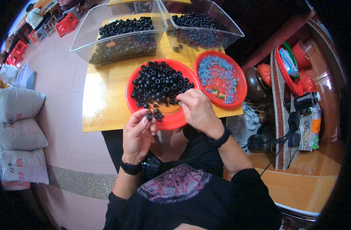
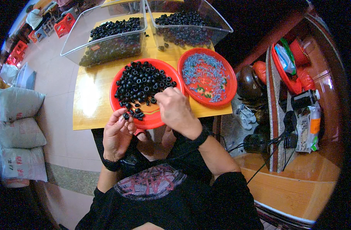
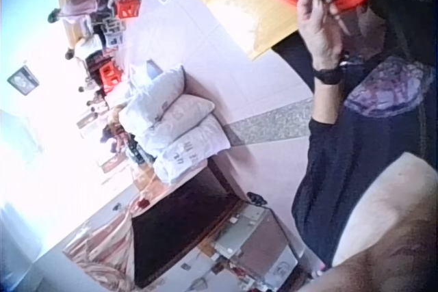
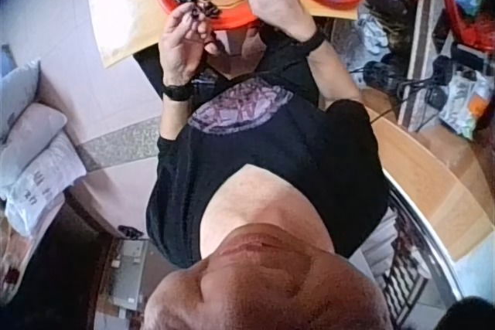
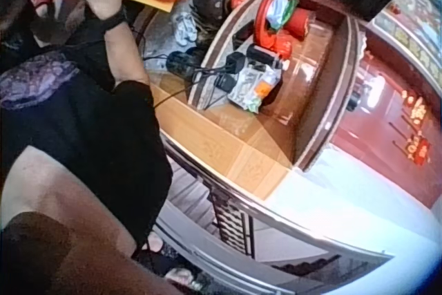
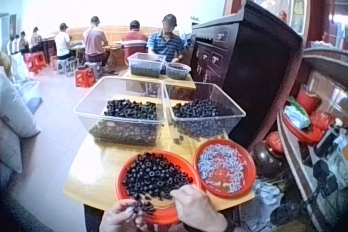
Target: The person picks up a black bead from a red plate, inserts a small blue bead into it by hand, and places the assembled piece into a clear plastic container.
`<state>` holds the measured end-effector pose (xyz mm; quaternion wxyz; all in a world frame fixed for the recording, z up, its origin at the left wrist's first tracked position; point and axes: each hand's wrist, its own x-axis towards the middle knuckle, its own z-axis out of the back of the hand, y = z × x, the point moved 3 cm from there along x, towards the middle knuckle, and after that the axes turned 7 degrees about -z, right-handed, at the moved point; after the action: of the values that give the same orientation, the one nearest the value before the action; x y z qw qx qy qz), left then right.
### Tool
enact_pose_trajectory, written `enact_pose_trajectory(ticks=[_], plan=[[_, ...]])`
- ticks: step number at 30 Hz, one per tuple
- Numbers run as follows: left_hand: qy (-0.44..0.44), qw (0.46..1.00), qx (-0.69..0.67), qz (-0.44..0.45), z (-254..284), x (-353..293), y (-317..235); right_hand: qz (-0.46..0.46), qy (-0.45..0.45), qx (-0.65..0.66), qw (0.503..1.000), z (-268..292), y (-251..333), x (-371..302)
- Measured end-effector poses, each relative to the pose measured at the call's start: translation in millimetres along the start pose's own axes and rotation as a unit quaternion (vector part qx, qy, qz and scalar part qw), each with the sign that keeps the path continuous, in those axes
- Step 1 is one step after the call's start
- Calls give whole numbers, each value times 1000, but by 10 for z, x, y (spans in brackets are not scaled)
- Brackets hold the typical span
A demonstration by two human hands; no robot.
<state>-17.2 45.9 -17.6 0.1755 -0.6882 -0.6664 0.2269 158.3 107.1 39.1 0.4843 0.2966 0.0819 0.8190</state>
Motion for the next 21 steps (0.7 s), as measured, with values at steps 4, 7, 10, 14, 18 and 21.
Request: enact_pose_trajectory(ticks=[4,7,10,14,18,21], plan=[[-10,1000,-17,0,23,3,-6,31,63,-26,997,-217,165,20],[-8,1000,-18,4,37,7,-20,52,86,-66,993,-343,211,35],[-21,1000,-18,12,47,2,-21,67,90,-91,989,-394,201,23],[-21,1000,-15,15,57,12,-18,78,87,-121,986,-425,218,40],[-14,1000,-13,16,61,17,-7,83,81,-134,984,-435,192,59],[4,1000,-3,20,25,22,-4,38,71,-45,996,-354,156,62]])
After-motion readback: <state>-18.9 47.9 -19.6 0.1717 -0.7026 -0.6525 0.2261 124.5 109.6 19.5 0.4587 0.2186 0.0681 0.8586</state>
